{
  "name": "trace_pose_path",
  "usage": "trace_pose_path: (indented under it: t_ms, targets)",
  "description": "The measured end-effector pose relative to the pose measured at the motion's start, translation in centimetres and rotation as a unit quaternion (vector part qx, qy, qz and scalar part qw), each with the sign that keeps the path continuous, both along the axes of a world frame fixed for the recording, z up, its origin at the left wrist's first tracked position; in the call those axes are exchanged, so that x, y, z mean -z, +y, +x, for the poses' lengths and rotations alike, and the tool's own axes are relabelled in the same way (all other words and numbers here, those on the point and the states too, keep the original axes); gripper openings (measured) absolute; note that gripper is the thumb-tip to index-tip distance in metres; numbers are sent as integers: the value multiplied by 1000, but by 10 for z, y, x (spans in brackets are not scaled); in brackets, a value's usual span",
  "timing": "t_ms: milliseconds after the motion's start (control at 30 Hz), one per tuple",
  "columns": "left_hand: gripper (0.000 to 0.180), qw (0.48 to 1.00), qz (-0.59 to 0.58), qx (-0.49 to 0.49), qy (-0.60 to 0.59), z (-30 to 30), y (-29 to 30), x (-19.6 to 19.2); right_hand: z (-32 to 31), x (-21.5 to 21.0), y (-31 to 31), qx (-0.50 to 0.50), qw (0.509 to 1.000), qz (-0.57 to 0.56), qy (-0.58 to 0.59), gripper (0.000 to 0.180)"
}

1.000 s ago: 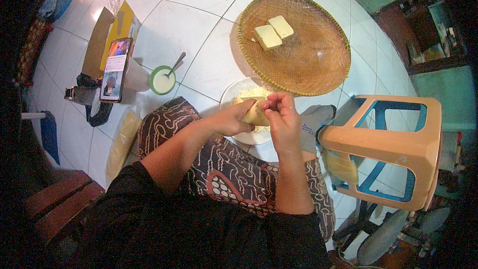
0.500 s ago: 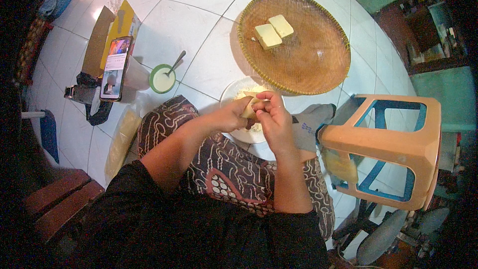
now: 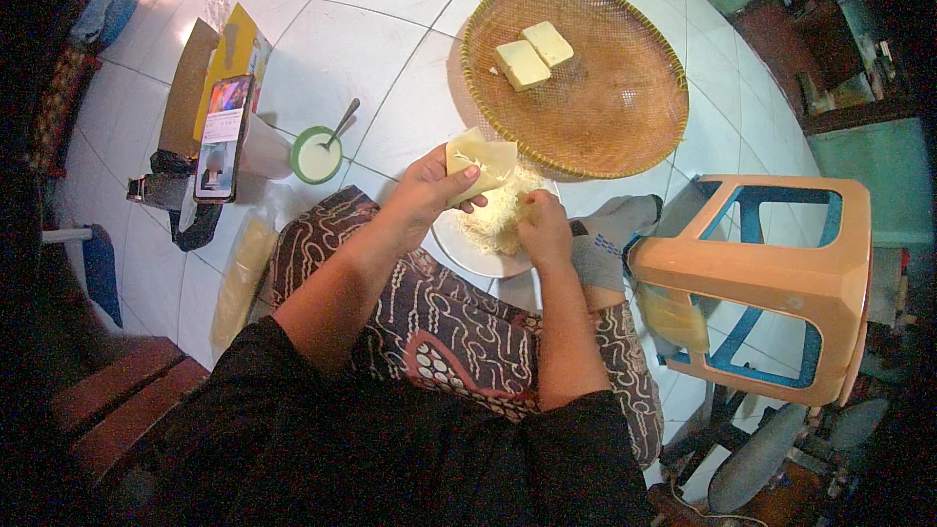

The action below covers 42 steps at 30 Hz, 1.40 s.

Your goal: The person sits on the floor and folds thin rectangular dough sheets by hand. They repeatedly pick up a sheet, fold it into a smaller rectangle, and place it on a nearby plastic stool. A smartphone, a bowl of filling, and a woven tray are visible nearby.

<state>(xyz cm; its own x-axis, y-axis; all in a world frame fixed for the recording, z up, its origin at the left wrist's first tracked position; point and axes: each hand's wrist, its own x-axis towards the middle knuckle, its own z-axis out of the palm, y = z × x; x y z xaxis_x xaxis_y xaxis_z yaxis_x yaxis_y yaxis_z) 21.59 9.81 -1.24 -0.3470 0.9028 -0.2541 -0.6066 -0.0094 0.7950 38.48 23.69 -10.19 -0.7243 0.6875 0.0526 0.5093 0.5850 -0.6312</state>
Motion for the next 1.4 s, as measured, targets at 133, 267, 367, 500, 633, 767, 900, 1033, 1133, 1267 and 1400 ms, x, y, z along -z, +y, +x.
trace_pose_path:
  t_ms: [133, 267, 367, 500, 633, 767, 900, 1033, 1133, 1267, 1400]
  targets:
    - [42, 1000, 3, 7, -18, 1, 0, 0, -6, 8, -12, 0, 999, 50, 6, 18]
    - [50, 998, 40, 32, -44, 0, -2, -5, -2, 19, 2, 72, 971, -185, 134, 23]
    - [53, 997, 30, 39, -51, -2, -3, -6, -6, -4, 2, 148, 899, -361, 199, 27]
    - [58, 998, 1, 52, -21, -3, -2, -8, -8, -33, 3, 215, 826, -476, 213, 30]
    - [61, 995, -22, 25, 93, 5, 5, 9, -6, -51, 11, 170, 818, -477, 272, 30]
    - [52, 942, -101, 62, 314, 11, 6, 23, -17, -114, 0, 137, 809, -461, 337, 30]
    - [53, 920, -121, 138, 346, 12, 2, 15, -20, -130, -14, 68, 862, -376, 332, 27]
    - [55, 930, -114, 193, 290, 11, 1, -1, -26, -121, -35, -39, 937, -269, 217, 22]
    - [58, 947, -84, 188, 249, 12, 1, 5, -29, -129, -46, -77, 981, -138, 113, 26]
    - [61, 961, -63, 166, 213, 13, 1, 16, -28, -136, -45, -33, 979, -106, 170, 18]
    - [59, 948, -66, 189, 248, 11, 1, 8, -24, -132, -45, -57, 969, -204, 130, 23]
